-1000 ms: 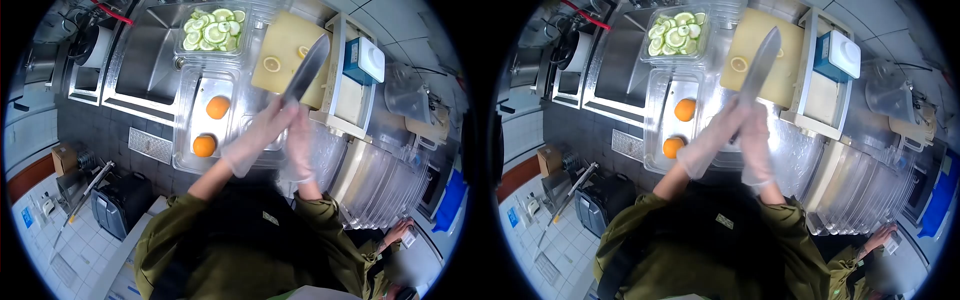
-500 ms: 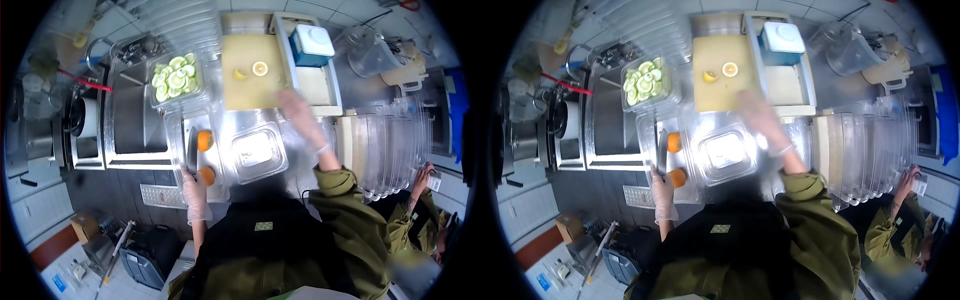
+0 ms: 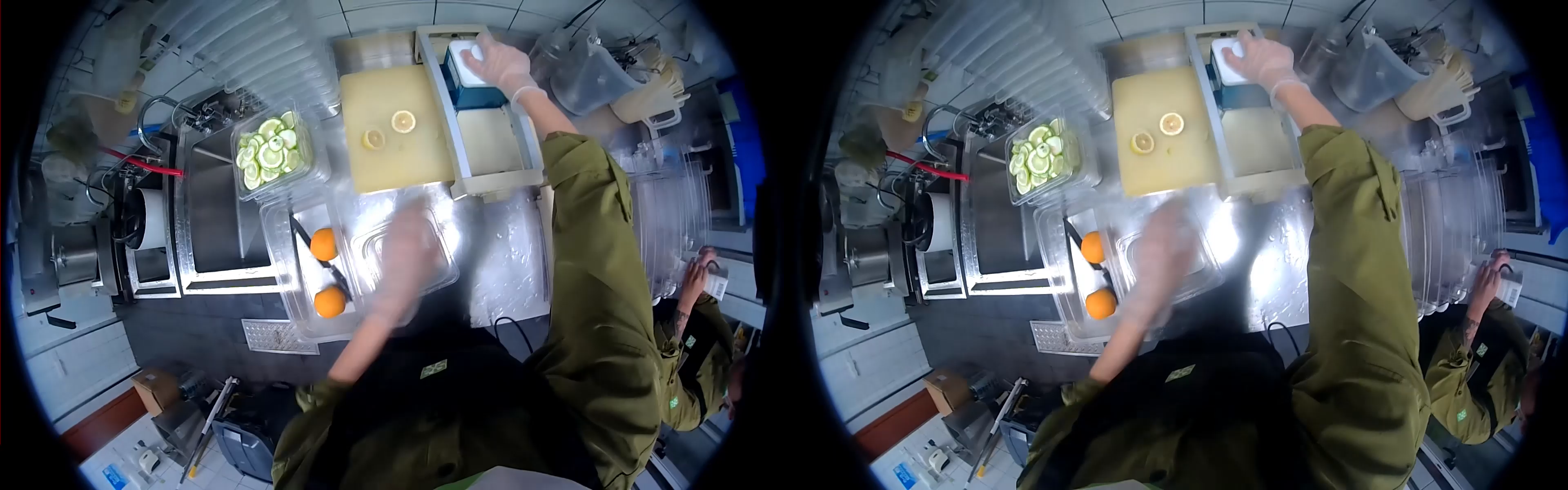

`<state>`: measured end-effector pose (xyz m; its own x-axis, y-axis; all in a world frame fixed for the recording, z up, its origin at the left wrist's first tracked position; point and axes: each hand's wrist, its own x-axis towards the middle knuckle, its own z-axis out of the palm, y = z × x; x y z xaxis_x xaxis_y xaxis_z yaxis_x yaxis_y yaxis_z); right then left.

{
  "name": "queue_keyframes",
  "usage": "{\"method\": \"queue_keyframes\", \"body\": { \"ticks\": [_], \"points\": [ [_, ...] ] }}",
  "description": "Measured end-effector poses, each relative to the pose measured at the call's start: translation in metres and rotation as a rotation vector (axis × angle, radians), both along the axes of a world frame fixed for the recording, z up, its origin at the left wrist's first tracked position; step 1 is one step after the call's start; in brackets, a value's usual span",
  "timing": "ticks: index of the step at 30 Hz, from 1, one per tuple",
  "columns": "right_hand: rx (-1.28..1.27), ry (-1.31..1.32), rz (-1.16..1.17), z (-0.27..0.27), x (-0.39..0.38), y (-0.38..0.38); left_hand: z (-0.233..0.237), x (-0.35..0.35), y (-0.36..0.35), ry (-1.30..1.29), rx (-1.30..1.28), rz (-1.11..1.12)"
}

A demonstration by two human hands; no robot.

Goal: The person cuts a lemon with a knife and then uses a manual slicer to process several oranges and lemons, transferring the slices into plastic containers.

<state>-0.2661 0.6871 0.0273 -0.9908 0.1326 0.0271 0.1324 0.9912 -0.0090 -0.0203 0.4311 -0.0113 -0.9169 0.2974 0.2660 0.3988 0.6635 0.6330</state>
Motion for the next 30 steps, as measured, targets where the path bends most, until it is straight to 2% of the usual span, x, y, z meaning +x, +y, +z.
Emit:
{"method": "queue_keyframes", "body": {
  "ticks": [1, 3, 6, 9, 14, 15, 17, 21, 23, 27, 30],
  "points": [
    [0.013, 0.009, 0.015, 0.003, 0.002, 0.001, 0.028, -0.019, 0.041, -0.096, -0.042, -0.203],
    [0.013, 0.037, 0.045, -0.001, 0.002, 0.004, -0.003, -0.045, 0.094, 0.396, -0.05, -0.277],
    [-0.007, -0.014, 0.039, 0.011, 0.013, 0.001, -0.059, -0.079, 0.113, 0.181, -0.24, -0.332],
    [-0.031, -0.062, 0.024, 0.026, 0.031, -0.01, -0.058, -0.084, 0.095, 0.217, -0.214, -0.294],
    [0.037, 0.121, 0.067, 0.046, 0.033, -0.023, -0.054, -0.083, 0.077, 0.221, -0.271, -0.228],
    [0.068, 0.267, 0.109, 0.045, 0.028, -0.018, -0.052, -0.083, 0.078, 0.222, -0.271, -0.207],
    [0.097, 0.279, 0.108, 0.081, 0.032, -0.028, -0.057, -0.083, 0.078, 0.215, -0.288, -0.214],
    [-0.035, 0.394, 0.169, 0.099, 0.015, -0.054, -0.063, -0.081, 0.078, 0.194, -0.276, -0.219],
    [-0.104, 0.376, 0.201, 0.089, 0.002, -0.08, -0.058, -0.078, 0.079, 0.171, -0.318, -0.235],
    [-0.148, 0.054, 0.191, 0.04, -0.034, -0.125, -0.059, -0.073, 0.083, 0.054, -0.403, -0.21],
    [-0.174, 0.045, 0.176, -0.011, -0.055, -0.148, -0.051, -0.07, 0.086, 0.084, -0.534, -0.171]
  ]
}}
